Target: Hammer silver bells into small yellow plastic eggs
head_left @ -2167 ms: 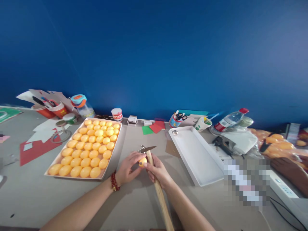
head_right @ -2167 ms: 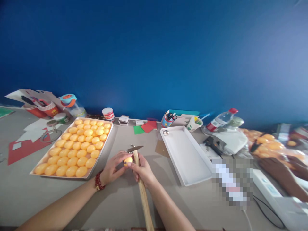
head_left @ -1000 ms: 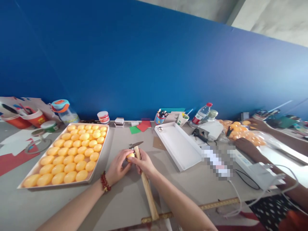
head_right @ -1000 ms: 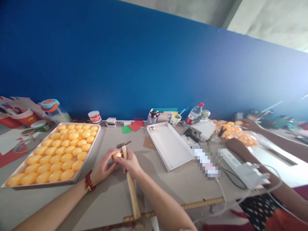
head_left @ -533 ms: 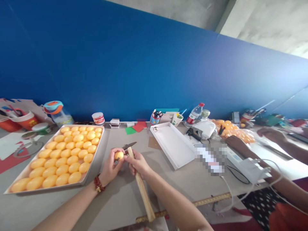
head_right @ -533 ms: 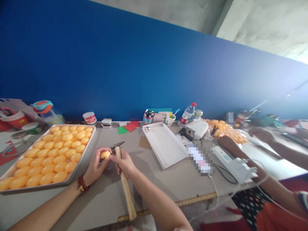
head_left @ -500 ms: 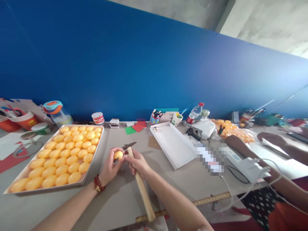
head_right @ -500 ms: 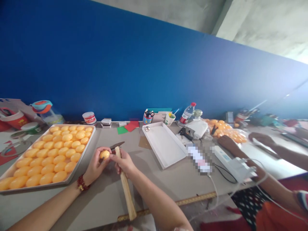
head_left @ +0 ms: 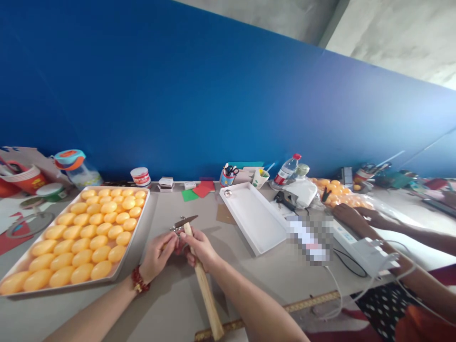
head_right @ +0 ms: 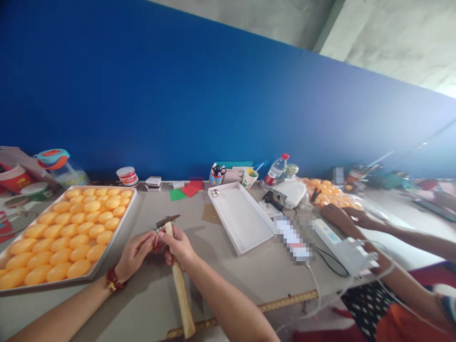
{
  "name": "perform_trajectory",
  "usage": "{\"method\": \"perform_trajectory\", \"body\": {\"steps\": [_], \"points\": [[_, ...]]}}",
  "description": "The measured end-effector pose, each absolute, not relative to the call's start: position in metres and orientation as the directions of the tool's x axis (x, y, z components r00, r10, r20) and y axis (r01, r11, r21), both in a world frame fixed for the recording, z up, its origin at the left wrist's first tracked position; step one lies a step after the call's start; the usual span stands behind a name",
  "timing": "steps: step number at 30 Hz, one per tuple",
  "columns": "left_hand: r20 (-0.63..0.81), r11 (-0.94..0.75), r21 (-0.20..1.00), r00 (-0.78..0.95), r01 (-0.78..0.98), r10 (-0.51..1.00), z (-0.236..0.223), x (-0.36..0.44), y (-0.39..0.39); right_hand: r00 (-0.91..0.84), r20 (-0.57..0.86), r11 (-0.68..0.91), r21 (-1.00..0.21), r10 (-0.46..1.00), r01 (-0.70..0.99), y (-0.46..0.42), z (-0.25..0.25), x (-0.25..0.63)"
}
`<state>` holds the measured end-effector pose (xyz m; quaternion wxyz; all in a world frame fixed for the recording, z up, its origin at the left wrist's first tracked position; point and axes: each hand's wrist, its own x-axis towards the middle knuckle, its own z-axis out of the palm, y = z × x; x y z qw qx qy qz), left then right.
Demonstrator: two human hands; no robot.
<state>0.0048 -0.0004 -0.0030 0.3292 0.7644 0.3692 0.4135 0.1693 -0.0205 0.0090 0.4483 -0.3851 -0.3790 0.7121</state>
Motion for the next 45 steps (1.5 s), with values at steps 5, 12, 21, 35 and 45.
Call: {"method": "perform_trajectory", "body": {"steps": [5, 12, 21, 35, 45], "points": [[0.391, -0.509, 0.820, 0.394, 0.262, 0.832, 0.003, 0.007, -0.003, -0.311, -0.213, -0.316, -0.889, 0.926, -0.330, -0.021, 0.007, 0.168], [0.322, -0.385, 0.907, 0.309, 0.170, 0.895, -0.005, 0.003, -0.002, -0.325, -0.233, -0.347, -0.867, 0.916, -0.357, -0.021, 0.004, 0.165], [0.502, -0.568, 0.808, 0.320, 0.157, 0.803, -0.015, 0.008, -0.007, -0.295, -0.202, -0.317, -0.849, 0.934, -0.423, -0.014, 0.002, 0.169], [0.548, -0.632, 0.695, 0.315, 0.343, 0.775, -0.030, 0.013, -0.005, -0.329, -0.239, -0.360, -0.851, 0.913, -0.382, -0.016, -0.001, 0.167], [0.513, -0.669, 0.623, 0.434, 0.405, 0.740, -0.010, 0.009, -0.002, -0.283, -0.194, -0.312, -0.826, 0.939, -0.469, -0.018, -0.002, 0.168]]}}
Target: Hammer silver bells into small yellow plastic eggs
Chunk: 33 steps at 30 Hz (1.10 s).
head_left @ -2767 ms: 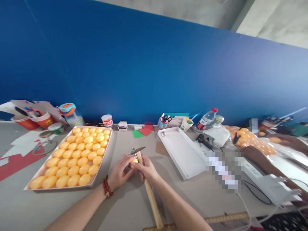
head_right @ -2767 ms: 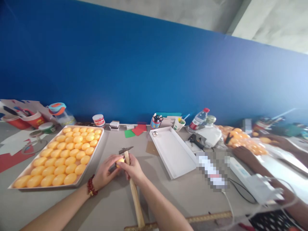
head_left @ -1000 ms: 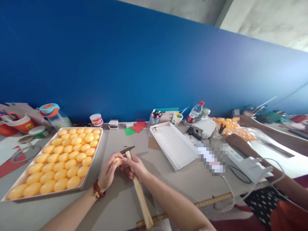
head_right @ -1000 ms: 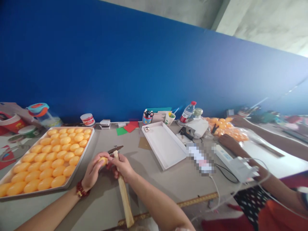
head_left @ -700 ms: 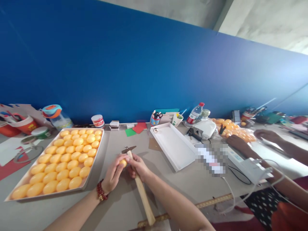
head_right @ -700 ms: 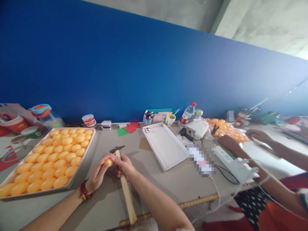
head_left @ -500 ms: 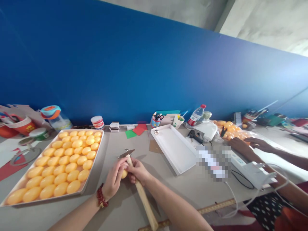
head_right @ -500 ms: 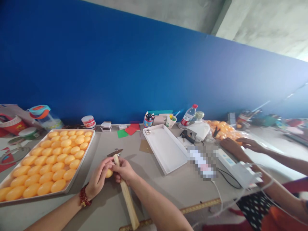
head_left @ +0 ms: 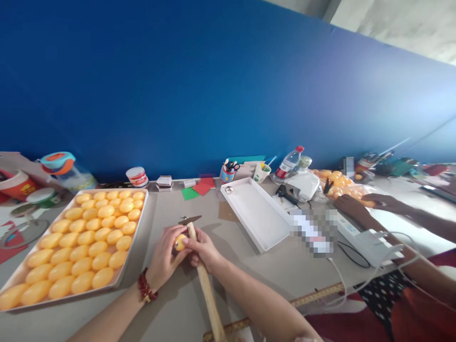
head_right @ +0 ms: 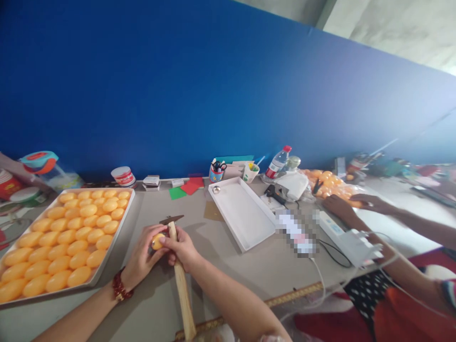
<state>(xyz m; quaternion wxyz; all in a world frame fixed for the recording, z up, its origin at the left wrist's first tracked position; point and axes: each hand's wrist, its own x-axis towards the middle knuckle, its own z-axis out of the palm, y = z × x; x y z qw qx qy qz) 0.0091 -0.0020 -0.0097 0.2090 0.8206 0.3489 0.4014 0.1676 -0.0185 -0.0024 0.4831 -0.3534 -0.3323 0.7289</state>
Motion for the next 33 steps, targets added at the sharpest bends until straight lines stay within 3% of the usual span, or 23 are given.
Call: {"method": "perform_trajectory", "body": {"steps": [20, 33], "points": [[0.537, -0.653, 0.747, 0.465, 0.127, 0.704, -0.016, 0.007, -0.008, -0.360, -0.160, -0.316, -0.845, 0.919, -0.431, -0.023, 0.013, 0.177], [0.435, -0.520, 0.844, 0.397, 0.132, 0.808, -0.014, 0.006, -0.008, -0.406, -0.183, -0.405, -0.715, 0.895, -0.570, -0.019, -0.003, 0.174]]}}
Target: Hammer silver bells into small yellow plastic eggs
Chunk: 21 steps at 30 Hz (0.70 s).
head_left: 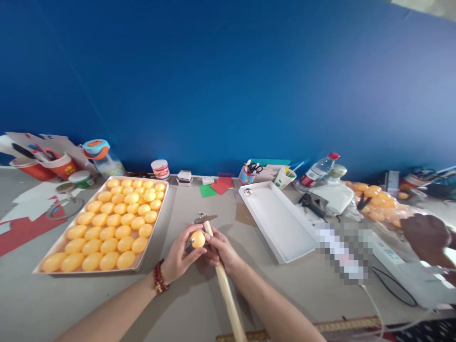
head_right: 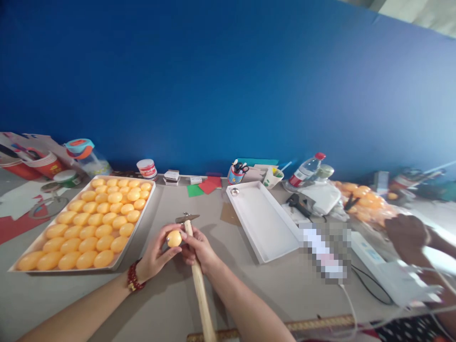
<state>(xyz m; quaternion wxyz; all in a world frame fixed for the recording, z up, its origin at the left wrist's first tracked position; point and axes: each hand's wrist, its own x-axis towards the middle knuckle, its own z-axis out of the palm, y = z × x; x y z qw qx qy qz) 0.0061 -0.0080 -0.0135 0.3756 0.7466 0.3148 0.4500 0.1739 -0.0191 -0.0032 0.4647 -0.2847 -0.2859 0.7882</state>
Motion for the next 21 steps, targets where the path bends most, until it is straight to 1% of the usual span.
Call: {"method": "perform_trajectory", "body": {"steps": [4, 9, 14, 18, 21], "points": [[0.409, -0.493, 0.859, 0.396, 0.137, 0.822, -0.012, 0.006, -0.008, -0.414, -0.215, -0.433, -0.709, 0.884, -0.556, -0.019, -0.004, 0.175], [0.432, -0.515, 0.848, 0.400, 0.126, 0.808, -0.011, 0.006, -0.007, -0.426, -0.193, -0.422, -0.722, 0.884, -0.548, -0.018, -0.001, 0.176], [0.460, -0.539, 0.833, 0.387, 0.122, 0.799, -0.005, 0.006, -0.006, -0.365, -0.212, -0.394, -0.732, 0.907, -0.556, -0.019, 0.004, 0.176], [0.466, -0.552, 0.814, 0.364, 0.181, 0.807, 0.000, 0.006, -0.007, -0.291, -0.210, -0.342, -0.765, 0.933, -0.545, -0.019, 0.009, 0.179], [0.487, -0.574, 0.798, 0.365, 0.183, 0.793, 0.001, 0.005, -0.007, -0.303, -0.209, -0.348, -0.770, 0.930, -0.535, -0.019, 0.011, 0.180]]}}
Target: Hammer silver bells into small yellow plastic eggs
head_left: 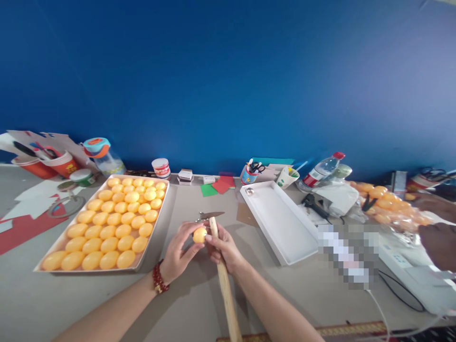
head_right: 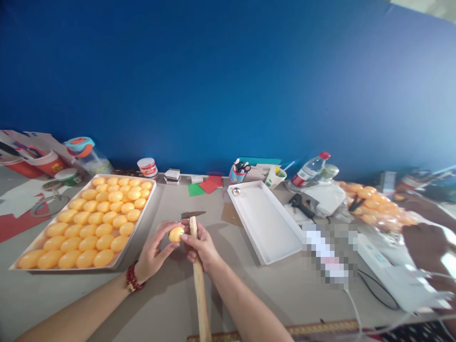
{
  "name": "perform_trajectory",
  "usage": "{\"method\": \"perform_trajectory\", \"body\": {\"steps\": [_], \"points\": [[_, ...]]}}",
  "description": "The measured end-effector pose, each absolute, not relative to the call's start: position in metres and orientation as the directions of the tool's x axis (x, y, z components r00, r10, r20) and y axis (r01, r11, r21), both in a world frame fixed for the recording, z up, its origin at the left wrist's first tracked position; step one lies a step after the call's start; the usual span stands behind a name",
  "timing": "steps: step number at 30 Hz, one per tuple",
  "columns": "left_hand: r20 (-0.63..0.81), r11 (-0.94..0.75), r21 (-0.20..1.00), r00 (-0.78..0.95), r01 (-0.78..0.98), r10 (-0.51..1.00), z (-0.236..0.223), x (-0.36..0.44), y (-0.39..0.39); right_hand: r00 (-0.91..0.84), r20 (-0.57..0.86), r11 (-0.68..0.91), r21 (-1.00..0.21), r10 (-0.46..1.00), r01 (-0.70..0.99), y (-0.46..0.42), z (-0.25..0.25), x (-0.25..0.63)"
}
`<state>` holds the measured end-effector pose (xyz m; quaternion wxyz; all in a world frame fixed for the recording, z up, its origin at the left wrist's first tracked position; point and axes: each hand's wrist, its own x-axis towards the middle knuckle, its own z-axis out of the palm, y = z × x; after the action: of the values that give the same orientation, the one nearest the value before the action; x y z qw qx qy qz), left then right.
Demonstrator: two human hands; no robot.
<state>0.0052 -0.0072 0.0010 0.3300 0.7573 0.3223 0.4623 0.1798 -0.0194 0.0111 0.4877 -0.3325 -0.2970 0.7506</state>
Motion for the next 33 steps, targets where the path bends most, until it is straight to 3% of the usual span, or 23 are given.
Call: {"method": "perform_trajectory", "body": {"steps": [16, 21, 33], "points": [[0.435, -0.513, 0.848, 0.377, 0.134, 0.818, -0.0030, 0.0076, -0.0045, -0.254, -0.222, -0.325, -0.800, 0.941, -0.504, -0.0205, 0.0097, 0.1772], [0.415, -0.454, 0.888, 0.295, 0.075, 0.860, -0.0058, 0.0090, -0.0087, -0.264, -0.226, -0.331, -0.810, 0.938, -0.483, -0.0214, 0.0123, 0.1768], [0.466, -0.530, 0.834, 0.322, 0.151, 0.824, -0.0037, 0.0071, -0.0058, -0.253, -0.214, -0.314, -0.818, 0.944, -0.481, -0.0193, 0.0087, 0.1765]]}}
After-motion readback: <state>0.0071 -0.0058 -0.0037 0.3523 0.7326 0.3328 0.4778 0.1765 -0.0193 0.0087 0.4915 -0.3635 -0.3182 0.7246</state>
